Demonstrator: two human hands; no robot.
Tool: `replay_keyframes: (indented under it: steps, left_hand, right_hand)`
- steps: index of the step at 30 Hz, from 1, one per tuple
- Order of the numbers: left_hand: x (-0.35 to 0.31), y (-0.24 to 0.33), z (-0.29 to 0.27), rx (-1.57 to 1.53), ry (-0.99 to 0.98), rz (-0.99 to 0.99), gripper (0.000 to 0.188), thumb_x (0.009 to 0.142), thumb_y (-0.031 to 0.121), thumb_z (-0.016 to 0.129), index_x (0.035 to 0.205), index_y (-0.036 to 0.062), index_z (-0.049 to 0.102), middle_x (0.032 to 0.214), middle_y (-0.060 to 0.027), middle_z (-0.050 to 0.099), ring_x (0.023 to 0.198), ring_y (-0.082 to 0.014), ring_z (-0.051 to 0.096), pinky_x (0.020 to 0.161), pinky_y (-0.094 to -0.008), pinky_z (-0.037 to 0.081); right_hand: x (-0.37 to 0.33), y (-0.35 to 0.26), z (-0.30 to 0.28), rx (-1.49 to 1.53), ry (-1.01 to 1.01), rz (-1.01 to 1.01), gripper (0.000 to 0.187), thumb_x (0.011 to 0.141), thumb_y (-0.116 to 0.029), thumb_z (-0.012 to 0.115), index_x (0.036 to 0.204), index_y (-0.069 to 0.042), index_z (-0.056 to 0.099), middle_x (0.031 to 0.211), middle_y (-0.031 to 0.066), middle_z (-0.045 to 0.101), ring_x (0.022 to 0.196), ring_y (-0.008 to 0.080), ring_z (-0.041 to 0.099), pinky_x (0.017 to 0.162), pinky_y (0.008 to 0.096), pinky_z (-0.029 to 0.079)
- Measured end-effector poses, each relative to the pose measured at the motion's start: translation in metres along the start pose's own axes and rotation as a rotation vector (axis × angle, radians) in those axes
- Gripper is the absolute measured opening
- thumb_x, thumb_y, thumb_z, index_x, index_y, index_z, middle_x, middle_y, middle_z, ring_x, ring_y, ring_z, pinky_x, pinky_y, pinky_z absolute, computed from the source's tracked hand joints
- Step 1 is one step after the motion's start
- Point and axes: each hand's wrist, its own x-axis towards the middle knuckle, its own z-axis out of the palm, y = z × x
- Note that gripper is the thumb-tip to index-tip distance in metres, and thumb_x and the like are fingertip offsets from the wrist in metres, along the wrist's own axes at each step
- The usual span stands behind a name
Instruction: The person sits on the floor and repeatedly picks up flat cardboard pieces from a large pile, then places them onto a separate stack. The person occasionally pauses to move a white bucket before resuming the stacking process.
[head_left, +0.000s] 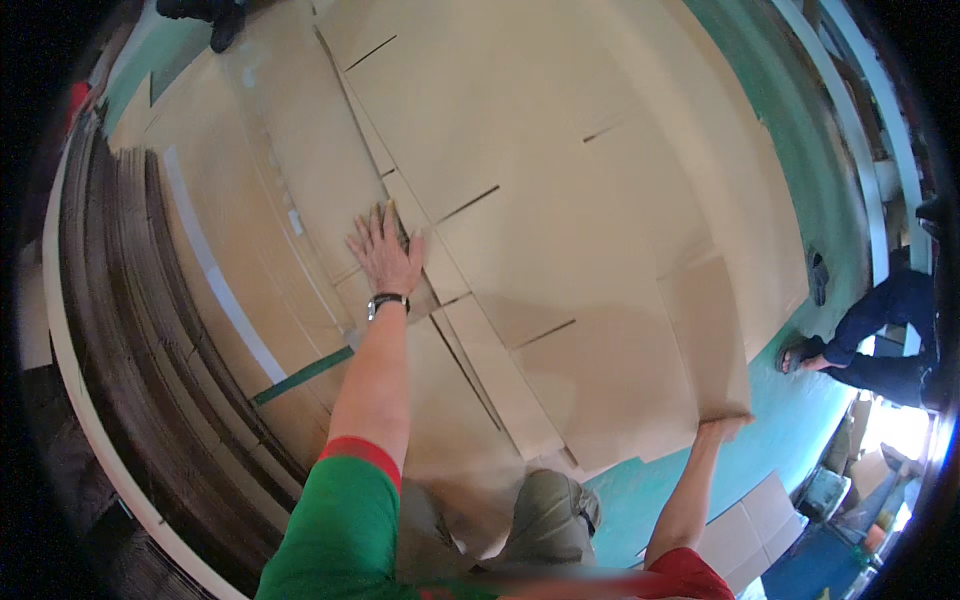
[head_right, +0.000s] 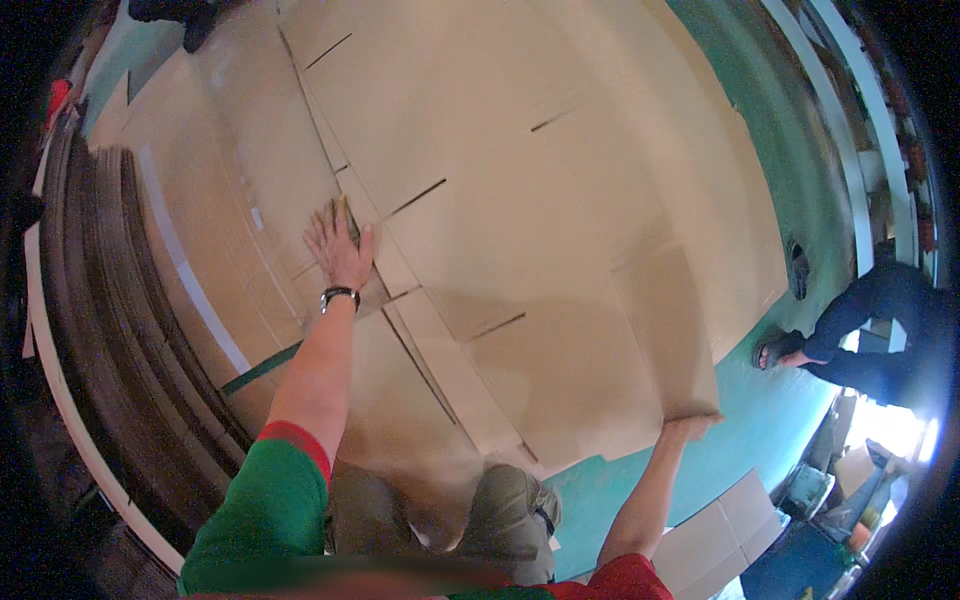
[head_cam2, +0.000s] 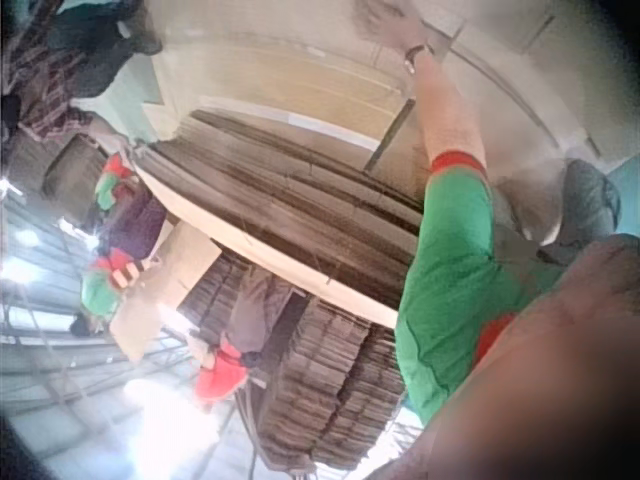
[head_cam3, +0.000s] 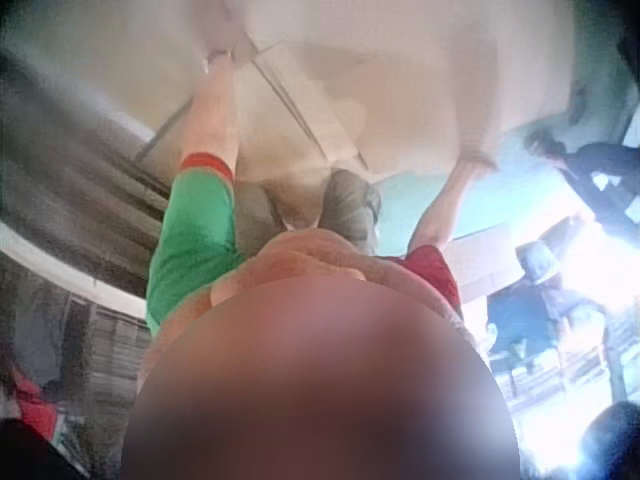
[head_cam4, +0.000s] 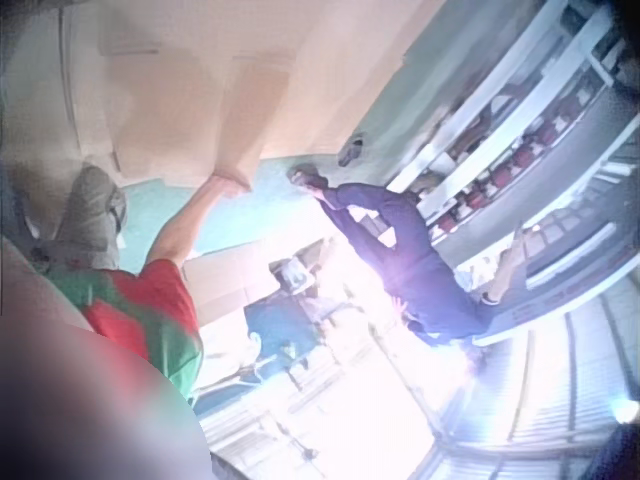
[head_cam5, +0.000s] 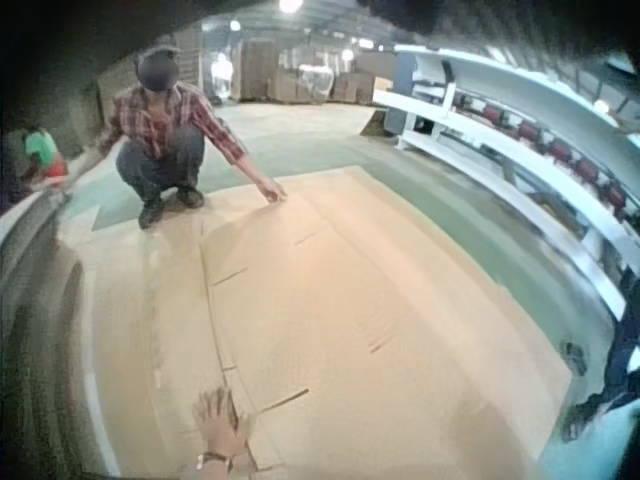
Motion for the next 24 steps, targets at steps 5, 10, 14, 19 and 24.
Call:
replay_keyframes:
  steps: [5,10,14,19,24]
  left_hand:
    - [0.003,-0.006,0.001,0.021,-0.025,-0.017,0.077,0.085,0.047,0.057,0.151,0.0127,0.033,0.155,-0.0166,0.030,0.147,-0.0422,0.013,0.115,-0.0643,0.002]
    - [0.008,0.002,-0.004,0.026,-0.067,-0.042,0.077,0.083,0.046,0.058,0.149,0.0124,0.036,0.155,-0.0166,0.030,0.147,-0.0424,0.013,0.115,-0.0641,0.001]
    - [0.011,0.010,-0.009,0.032,-0.092,-0.045,0.079,0.083,0.047,0.058,0.150,0.0124,0.035,0.155,-0.0165,0.028,0.147,-0.0426,0.013,0.115,-0.0639,0.002]
    - [0.008,0.003,-0.006,0.101,-0.080,-0.011,0.079,0.084,0.048,0.058,0.150,0.0125,0.033,0.155,-0.0165,0.028,0.146,-0.0430,0.015,0.115,-0.0649,0.005]
    - [0.005,0.002,0.002,0.086,-0.056,0.010,0.078,0.089,0.052,0.053,0.152,0.0127,0.030,0.156,-0.0178,0.026,0.146,-0.0430,0.016,0.115,-0.0647,0.007]
  right_hand:
    - [0.005,0.012,0.008,-0.047,0.062,-0.018,0.086,0.095,-0.064,0.040,0.140,0.008,0.041,0.143,0.0192,0.047,0.124,0.0400,0.051,0.104,0.0534,0.047]
    - [-0.002,0.014,0.015,-0.150,0.153,-0.010,0.087,0.095,-0.066,0.037,0.135,0.011,0.045,0.137,0.0252,0.050,0.119,0.0412,0.054,0.099,0.0532,0.049]
    - [0.005,0.026,0.008,-0.317,0.228,0.005,0.092,0.093,-0.070,0.036,0.135,0.011,0.047,0.129,0.0241,0.058,0.112,0.0401,0.059,0.095,0.0534,0.052]
    - [0.021,0.068,-0.018,-0.497,-0.355,-0.087,0.057,0.089,-0.042,0.070,0.121,0.001,0.050,0.101,0.0100,0.065,0.086,0.0211,0.063,0.068,0.0367,0.055]
    - [0.025,0.110,-0.009,-0.507,-0.401,-0.050,0.055,0.084,-0.029,0.079,0.117,-0.002,0.045,0.090,0.0066,0.060,0.070,0.0120,0.054,0.058,0.0284,0.046]
